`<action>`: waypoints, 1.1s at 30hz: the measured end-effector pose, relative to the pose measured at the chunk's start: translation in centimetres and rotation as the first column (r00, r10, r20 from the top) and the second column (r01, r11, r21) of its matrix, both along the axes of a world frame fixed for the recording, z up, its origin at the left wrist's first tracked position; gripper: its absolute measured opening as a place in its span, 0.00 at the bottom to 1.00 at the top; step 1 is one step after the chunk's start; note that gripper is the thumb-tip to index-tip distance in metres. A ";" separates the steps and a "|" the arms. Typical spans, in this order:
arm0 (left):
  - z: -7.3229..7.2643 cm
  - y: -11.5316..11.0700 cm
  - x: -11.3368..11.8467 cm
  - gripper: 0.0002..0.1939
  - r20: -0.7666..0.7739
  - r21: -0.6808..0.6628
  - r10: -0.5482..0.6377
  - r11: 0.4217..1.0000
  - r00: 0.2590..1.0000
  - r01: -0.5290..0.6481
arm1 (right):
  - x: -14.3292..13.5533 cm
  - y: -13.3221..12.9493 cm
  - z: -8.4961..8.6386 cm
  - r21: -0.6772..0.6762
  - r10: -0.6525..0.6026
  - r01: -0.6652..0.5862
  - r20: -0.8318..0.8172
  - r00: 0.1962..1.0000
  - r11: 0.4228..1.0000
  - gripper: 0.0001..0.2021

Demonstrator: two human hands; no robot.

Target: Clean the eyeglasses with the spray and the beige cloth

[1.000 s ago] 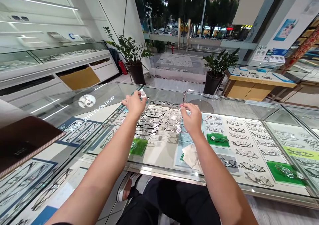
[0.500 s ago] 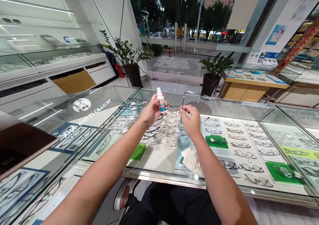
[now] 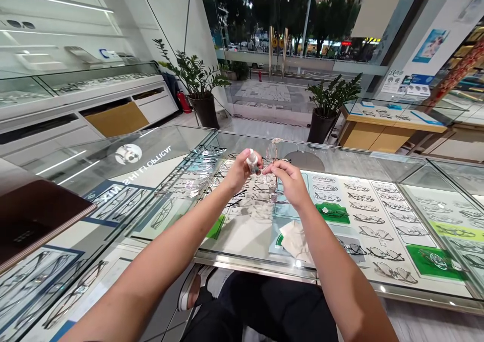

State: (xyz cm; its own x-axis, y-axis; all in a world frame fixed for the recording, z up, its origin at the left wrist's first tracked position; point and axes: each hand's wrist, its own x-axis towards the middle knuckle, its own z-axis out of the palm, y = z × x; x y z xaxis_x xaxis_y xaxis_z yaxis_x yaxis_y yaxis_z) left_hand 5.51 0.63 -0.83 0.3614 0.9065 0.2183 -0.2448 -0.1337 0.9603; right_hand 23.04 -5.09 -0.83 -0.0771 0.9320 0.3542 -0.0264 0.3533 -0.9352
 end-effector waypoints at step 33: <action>-1.2 -0.4 0.4 0.24 -0.386 0.270 0.010 0.957 0.922 0.103 | 0.8 0.7 0.0 -0.094 -0.075 0.048 -0.308 0.948 0.994 0.06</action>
